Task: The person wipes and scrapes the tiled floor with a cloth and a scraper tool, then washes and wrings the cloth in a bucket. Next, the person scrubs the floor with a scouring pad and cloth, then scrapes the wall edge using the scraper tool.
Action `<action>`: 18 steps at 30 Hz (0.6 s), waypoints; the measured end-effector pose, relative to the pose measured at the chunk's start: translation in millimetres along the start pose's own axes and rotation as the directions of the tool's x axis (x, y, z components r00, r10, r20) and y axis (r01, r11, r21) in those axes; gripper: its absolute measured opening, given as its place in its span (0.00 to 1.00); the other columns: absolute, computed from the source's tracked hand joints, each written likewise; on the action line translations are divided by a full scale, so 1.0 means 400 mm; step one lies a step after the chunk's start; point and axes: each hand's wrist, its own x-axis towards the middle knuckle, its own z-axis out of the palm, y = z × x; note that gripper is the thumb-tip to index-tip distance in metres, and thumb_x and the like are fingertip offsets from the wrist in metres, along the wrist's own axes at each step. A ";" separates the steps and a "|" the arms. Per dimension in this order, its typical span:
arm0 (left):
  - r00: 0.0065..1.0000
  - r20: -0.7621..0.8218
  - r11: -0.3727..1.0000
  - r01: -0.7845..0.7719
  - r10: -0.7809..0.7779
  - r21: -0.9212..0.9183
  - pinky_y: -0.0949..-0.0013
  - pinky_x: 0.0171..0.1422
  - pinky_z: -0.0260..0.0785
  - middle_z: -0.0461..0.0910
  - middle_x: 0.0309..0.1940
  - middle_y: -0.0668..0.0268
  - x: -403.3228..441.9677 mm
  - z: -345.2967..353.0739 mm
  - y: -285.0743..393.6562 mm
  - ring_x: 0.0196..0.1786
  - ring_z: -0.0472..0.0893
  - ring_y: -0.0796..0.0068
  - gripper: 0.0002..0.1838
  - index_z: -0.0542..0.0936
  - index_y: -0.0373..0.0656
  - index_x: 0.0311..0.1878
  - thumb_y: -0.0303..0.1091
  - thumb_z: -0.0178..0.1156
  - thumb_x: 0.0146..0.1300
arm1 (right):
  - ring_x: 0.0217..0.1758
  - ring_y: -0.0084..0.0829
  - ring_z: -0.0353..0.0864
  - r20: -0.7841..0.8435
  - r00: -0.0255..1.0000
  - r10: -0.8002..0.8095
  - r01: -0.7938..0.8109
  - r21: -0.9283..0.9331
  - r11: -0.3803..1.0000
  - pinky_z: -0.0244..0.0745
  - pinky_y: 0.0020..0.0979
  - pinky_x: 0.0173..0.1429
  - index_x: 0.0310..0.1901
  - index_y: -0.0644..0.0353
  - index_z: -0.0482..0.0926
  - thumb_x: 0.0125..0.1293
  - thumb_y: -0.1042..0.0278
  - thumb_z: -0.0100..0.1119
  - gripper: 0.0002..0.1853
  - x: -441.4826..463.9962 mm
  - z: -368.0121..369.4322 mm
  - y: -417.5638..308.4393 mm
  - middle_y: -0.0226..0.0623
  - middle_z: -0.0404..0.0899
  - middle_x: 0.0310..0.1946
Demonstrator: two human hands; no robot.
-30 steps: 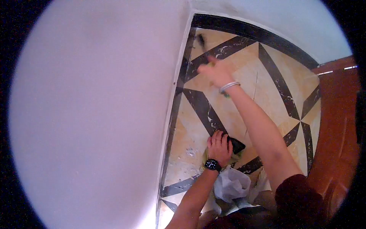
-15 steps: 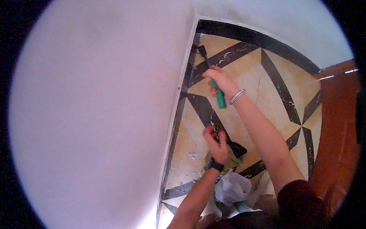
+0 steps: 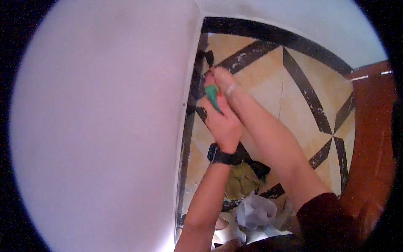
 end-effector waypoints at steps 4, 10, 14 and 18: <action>0.999 -0.046 0.990 -0.034 0.028 -0.136 0.57 0.46 0.60 0.70 0.41 0.42 -0.039 0.005 -0.048 0.42 0.70 0.46 0.21 0.64 0.32 0.45 0.45 0.40 0.66 | 0.24 0.31 0.68 -0.046 0.998 0.044 -0.037 0.140 0.989 0.64 0.34 0.28 0.28 0.61 0.70 0.63 0.62 0.39 0.14 -0.002 0.006 -0.063 0.36 0.70 0.22; 0.994 -0.108 0.996 -0.010 0.000 -0.094 0.59 0.35 0.62 0.71 0.29 0.46 0.101 0.031 -0.089 0.30 0.72 0.57 0.18 0.65 0.33 0.43 0.42 0.39 0.67 | 0.22 0.31 0.67 -0.076 0.989 -0.129 0.115 -0.166 0.979 0.62 0.35 0.27 0.29 0.63 0.72 0.60 0.63 0.38 0.14 0.064 0.061 -0.074 0.38 0.70 0.21; 0.991 -0.123 0.996 0.052 -0.062 -0.078 0.69 0.20 0.58 0.68 0.21 0.62 0.013 0.005 -0.059 0.17 0.66 0.74 0.17 0.63 0.39 0.41 0.46 0.42 0.66 | 0.18 0.38 0.74 0.021 0.999 0.042 -0.038 -0.166 0.985 0.67 0.41 0.17 0.35 0.65 0.69 0.59 0.69 0.38 0.10 -0.036 0.060 -0.102 0.43 0.72 0.17; 0.959 0.008 0.896 0.266 -0.282 -0.354 0.80 0.12 0.52 0.61 0.15 0.71 0.025 -0.021 -0.044 0.14 0.61 0.84 0.16 0.61 0.43 0.40 0.48 0.41 0.66 | 0.12 0.30 0.62 -0.131 0.982 0.136 -0.102 0.234 0.967 0.57 0.32 0.14 0.26 0.60 0.65 0.64 0.60 0.38 0.14 -0.074 0.105 -0.069 0.35 0.63 0.12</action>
